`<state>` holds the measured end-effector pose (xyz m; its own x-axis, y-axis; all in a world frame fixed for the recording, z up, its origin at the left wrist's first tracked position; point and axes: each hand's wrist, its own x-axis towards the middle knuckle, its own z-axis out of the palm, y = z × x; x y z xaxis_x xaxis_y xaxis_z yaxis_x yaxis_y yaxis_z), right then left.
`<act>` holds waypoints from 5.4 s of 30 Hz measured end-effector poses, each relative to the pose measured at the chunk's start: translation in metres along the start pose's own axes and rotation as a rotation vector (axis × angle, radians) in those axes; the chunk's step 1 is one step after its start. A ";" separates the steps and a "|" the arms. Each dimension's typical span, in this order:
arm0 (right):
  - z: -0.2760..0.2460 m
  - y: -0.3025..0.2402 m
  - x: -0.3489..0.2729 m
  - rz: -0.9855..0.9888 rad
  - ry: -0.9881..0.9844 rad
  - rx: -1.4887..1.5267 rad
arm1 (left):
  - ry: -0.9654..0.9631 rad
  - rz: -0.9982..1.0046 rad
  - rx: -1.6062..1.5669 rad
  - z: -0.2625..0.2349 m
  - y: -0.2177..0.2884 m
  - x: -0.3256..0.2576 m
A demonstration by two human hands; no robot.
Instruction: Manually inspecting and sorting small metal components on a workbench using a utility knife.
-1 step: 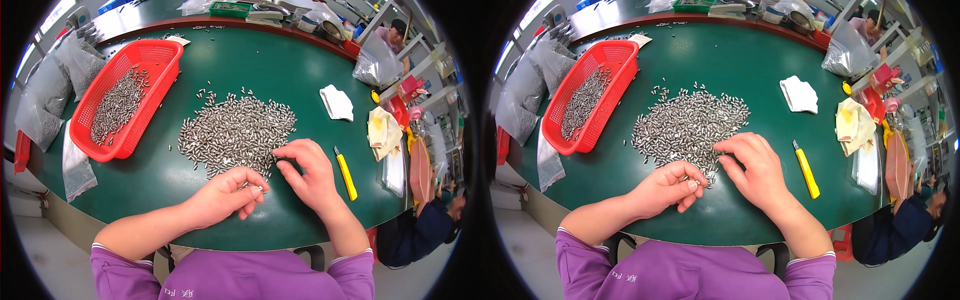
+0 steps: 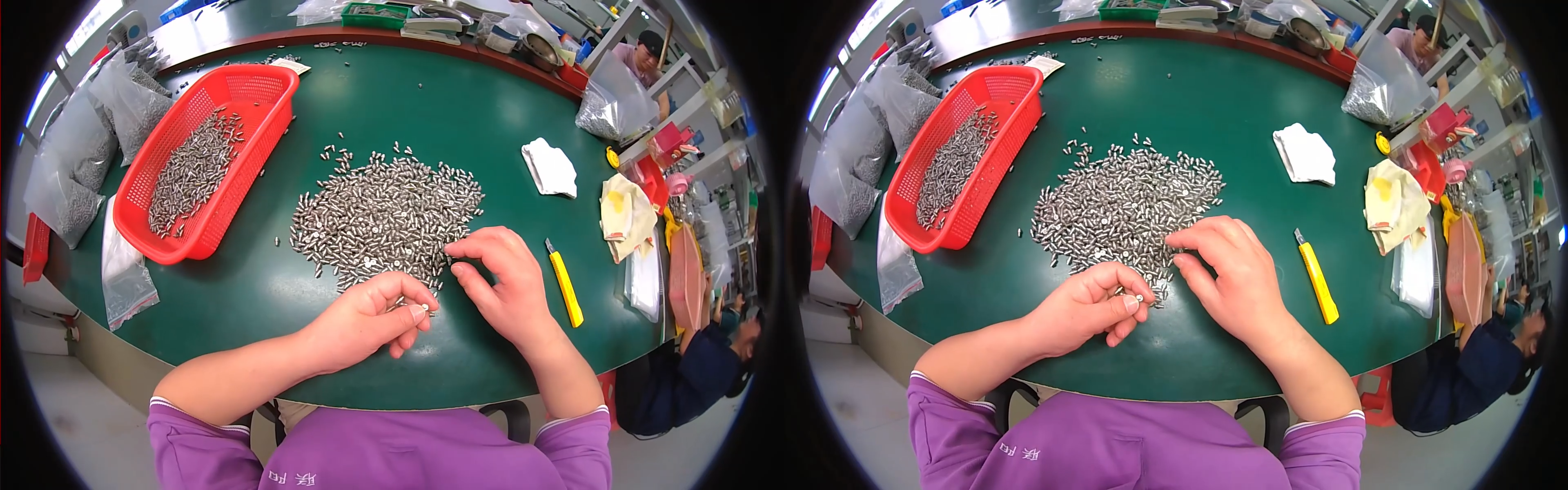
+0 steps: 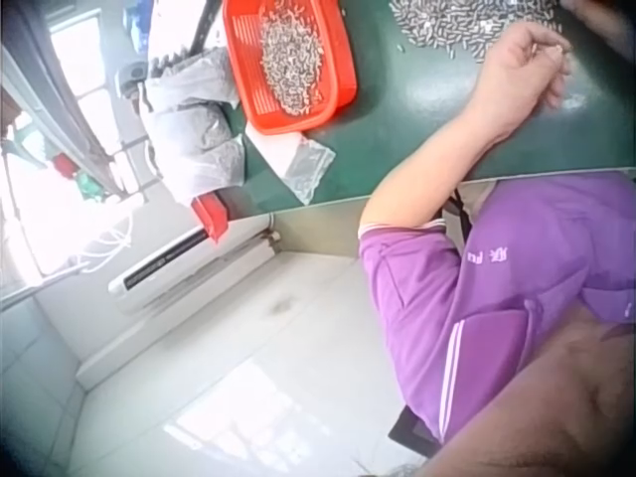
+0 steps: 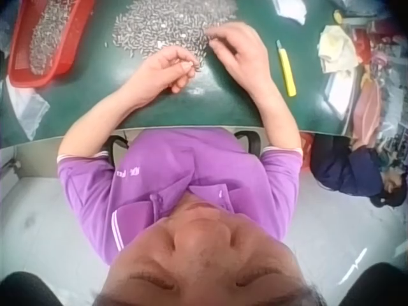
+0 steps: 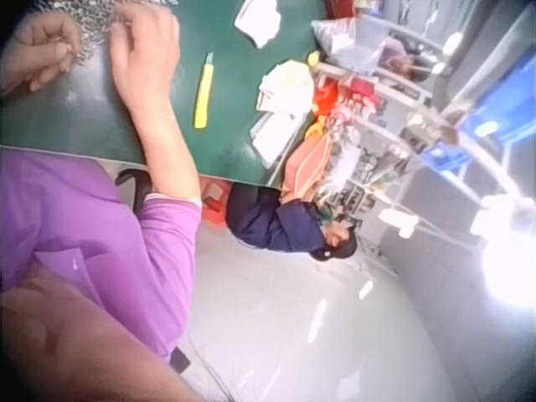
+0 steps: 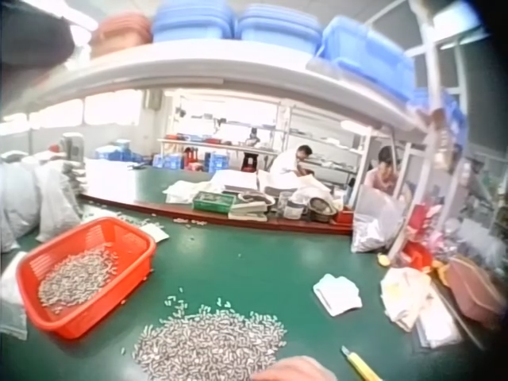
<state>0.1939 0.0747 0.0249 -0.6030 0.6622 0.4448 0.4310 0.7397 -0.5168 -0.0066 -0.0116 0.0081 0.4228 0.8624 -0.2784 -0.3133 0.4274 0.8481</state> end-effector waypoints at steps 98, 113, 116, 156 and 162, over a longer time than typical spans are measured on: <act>-0.027 -0.080 -0.179 0.366 -0.165 0.041 | 0.357 0.673 1.492 0.069 -0.049 -0.020; -0.022 -0.081 -0.176 0.280 -0.145 0.003 | 0.399 0.638 1.494 0.070 -0.052 -0.022; -0.020 -0.078 -0.174 0.254 -0.146 0.021 | 0.403 0.622 1.490 0.069 -0.052 -0.023; -0.072 0.002 -0.163 0.508 0.245 -0.536 | 0.504 0.622 0.913 0.066 -0.039 -0.037; -0.049 -0.025 -0.147 0.174 0.334 -0.393 | 0.489 0.597 0.368 0.059 -0.041 -0.056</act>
<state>0.3041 -0.0353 0.0085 -0.2819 0.7337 0.6183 0.7625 0.5625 -0.3198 0.0329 -0.0931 0.0156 -0.1665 0.9712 0.1706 -0.0348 -0.1787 0.9833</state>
